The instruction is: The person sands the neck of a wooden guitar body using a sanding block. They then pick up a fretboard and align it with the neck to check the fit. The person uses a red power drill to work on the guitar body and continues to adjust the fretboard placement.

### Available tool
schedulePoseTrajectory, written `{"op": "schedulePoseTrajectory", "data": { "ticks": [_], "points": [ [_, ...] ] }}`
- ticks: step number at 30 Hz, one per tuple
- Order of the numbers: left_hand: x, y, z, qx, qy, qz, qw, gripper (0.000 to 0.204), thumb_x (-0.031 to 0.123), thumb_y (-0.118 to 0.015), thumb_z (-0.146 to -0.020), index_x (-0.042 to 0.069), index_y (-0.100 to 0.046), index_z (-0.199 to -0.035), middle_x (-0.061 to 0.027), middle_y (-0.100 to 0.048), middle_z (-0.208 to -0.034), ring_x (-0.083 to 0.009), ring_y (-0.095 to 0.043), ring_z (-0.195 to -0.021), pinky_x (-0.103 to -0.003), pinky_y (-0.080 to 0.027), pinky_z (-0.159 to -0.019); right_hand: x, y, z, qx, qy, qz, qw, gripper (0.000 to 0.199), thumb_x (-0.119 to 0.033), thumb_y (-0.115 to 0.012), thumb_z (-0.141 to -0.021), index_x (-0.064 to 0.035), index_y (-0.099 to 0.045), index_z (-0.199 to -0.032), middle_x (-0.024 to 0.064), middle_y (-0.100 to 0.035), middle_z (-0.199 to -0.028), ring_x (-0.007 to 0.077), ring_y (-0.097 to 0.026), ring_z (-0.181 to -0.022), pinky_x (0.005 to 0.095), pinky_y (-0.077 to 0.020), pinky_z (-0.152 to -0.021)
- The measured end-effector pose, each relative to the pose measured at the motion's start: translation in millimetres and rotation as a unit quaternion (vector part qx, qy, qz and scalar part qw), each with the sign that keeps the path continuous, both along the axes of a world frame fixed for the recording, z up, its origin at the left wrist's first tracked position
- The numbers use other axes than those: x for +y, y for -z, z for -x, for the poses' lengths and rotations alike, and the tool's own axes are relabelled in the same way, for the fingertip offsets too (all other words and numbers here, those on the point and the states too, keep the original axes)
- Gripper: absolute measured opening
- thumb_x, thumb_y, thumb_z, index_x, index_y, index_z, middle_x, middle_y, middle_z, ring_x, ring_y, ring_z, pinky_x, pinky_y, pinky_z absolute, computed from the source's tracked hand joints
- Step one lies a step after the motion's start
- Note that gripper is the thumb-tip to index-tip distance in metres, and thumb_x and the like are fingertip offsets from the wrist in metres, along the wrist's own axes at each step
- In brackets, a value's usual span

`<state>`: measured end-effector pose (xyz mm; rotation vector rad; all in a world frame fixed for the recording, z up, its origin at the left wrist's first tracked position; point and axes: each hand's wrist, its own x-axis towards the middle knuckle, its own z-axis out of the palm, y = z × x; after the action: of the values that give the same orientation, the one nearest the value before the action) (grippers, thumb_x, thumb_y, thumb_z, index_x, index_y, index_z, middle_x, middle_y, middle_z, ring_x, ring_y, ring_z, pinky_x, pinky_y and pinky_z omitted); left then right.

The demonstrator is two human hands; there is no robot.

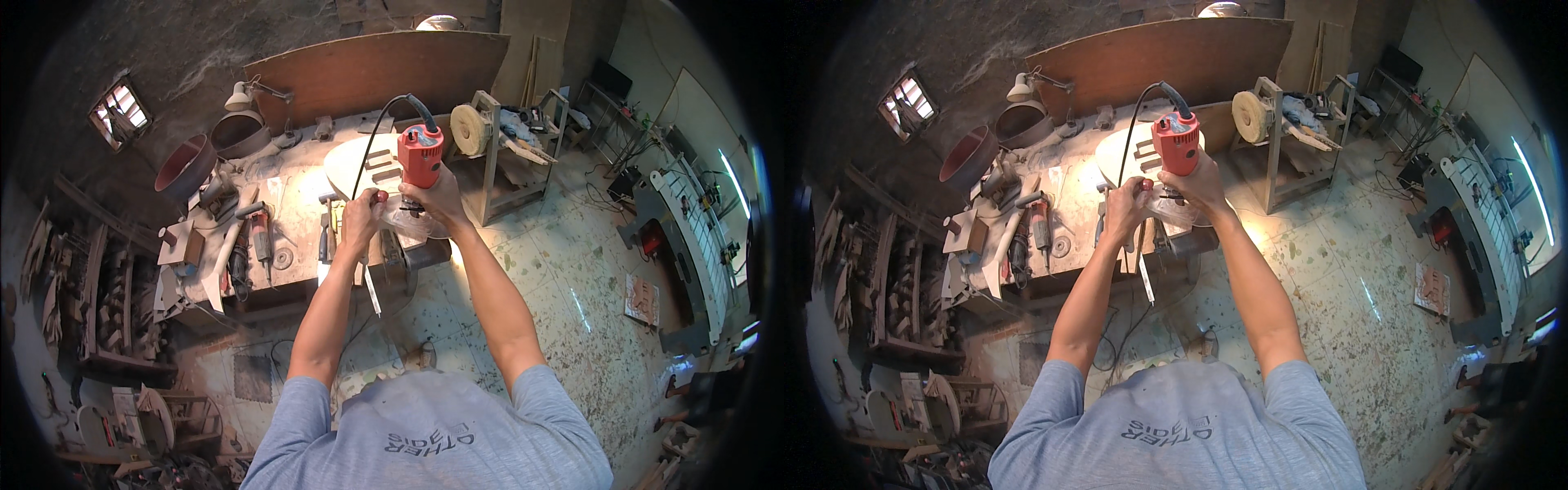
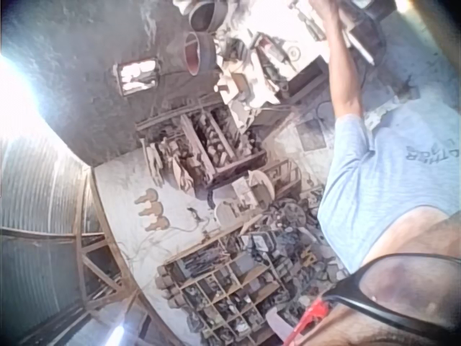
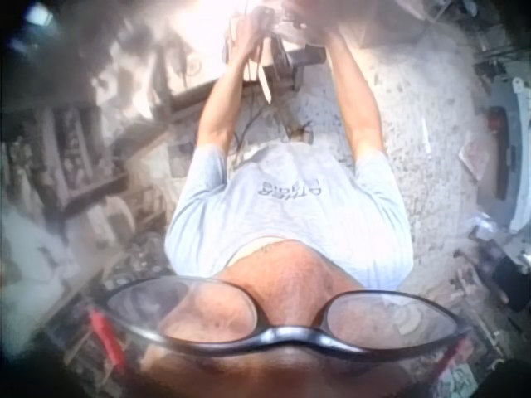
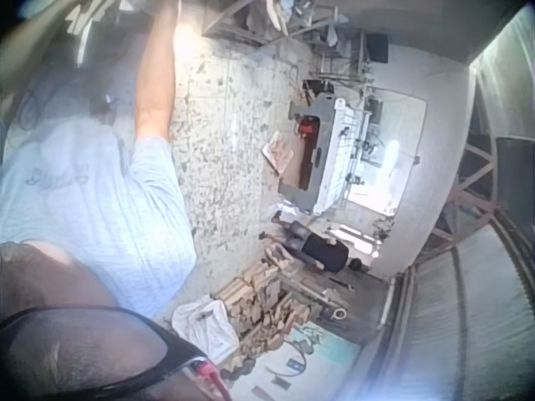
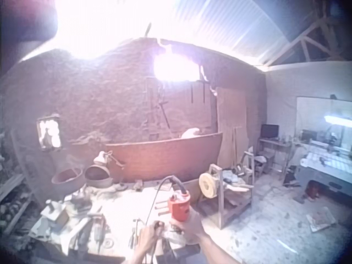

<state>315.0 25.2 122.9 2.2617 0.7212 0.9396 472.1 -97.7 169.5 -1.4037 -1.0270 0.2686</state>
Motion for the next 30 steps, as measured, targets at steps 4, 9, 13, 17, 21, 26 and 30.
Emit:
{"op": "schedulePoseTrajectory", "data": {
  "ticks": [4,9,13,17,21,26,30],
  "points": [
    [3.6,-1.7,-0.3,0.030,-0.002,0.023,0.999,0.033,0.012,-0.071,-0.092,0.001,-0.069,-0.123,-0.0239,-0.075,-0.103,-0.0383,-0.074,-0.097,-0.044,-0.058,-0.086,2.6,-3.1,0.2,-0.007,0.005,0.017,1.000,0.051,-0.033,-0.086,-0.072,-0.0053,-0.068,-0.110,0.0076,-0.075,-0.098,0.0185,-0.072,-0.091,0.0353,-0.0559,-0.085],
    [1.5,-5.7,-3.2,0.029,0.002,0.018,0.999,0.033,0.010,-0.070,-0.092,-0.001,-0.068,-0.123,-0.0241,-0.076,-0.103,-0.0372,-0.075,-0.098,-0.043,-0.058,-0.086,3.4,-4.6,-3.7,-0.015,-0.001,0.016,1.000,0.053,-0.032,-0.086,-0.072,-0.0054,-0.067,-0.113,0.0076,-0.075,-0.099,0.0192,-0.072,-0.092,0.0359,-0.0560,-0.086],
    [6.7,3.2,-2.5,-0.002,0.008,0.010,1.000,0.033,0.010,-0.071,-0.091,0.001,-0.068,-0.122,-0.0238,-0.075,-0.099,-0.0382,-0.074,-0.094,-0.044,-0.057,-0.083,2.9,-8.6,2.3,-0.018,-0.015,-0.032,0.999,0.039,-0.021,-0.087,-0.077,-0.0046,-0.067,-0.106,0.0000,-0.070,-0.094,0.0088,-0.063,-0.085,0.0281,-0.0529,-0.079],
    [3.3,-3.7,-0.9,0.029,0.007,0.017,0.999,0.034,0.011,-0.072,-0.092,-0.003,-0.069,-0.123,-0.0232,-0.076,-0.105,-0.0343,-0.076,-0.099,-0.041,-0.059,-0.087,-2.9,-10.9,5.1,-0.023,-0.009,-0.025,0.999,0.039,-0.020,-0.087,-0.078,-0.0050,-0.067,-0.107,0.0003,-0.070,-0.095,0.0087,-0.062,-0.087,0.0281,-0.0526,-0.080],
    [-2.9,-6.4,3.8,0.043,0.009,0.019,0.999,0.033,0.012,-0.072,-0.092,-0.001,-0.070,-0.122,-0.0230,-0.076,-0.105,-0.0343,-0.076,-0.100,-0.041,-0.059,-0.087,-7.7,-8.5,5.5,-0.011,-0.007,-0.002,1.000,0.050,-0.027,-0.087,-0.074,-0.0052,-0.066,-0.113,0.0067,-0.074,-0.101,0.0166,-0.069,-0.093,0.0338,-0.0549,-0.085],
    [-9.1,-1.6,8.2,-0.012,0.022,-0.003,1.000,0.027,0.012,-0.072,-0.091,0.001,-0.071,-0.115,-0.0240,-0.074,-0.092,-0.0385,-0.074,-0.088,-0.044,-0.057,-0.078,-13.2,-1.7,6.0,-0.013,0.001,0.007,1.000,0.054,-0.030,-0.087,-0.073,-0.0047,-0.066,-0.116,0.0095,-0.075,-0.104,0.0198,-0.072,-0.096,0.0360,-0.0558,-0.088],
    [-13.8,-1.2,11.1,0.005,0.019,0.009,1.000,0.027,0.015,-0.073,-0.091,0.002,-0.071,-0.115,-0.0221,-0.075,-0.093,-0.0367,-0.075,-0.089,-0.043,-0.057,-0.078,-22.1,-4.7,13.7,-0.004,-0.007,-0.002,1.000,0.051,-0.026,-0.087,-0.074,-0.0038,-0.066,-0.115,0.0078,-0.075,-0.103,0.0158,-0.070,-0.094,0.0338,-0.0555,-0.087]
  ]
}}
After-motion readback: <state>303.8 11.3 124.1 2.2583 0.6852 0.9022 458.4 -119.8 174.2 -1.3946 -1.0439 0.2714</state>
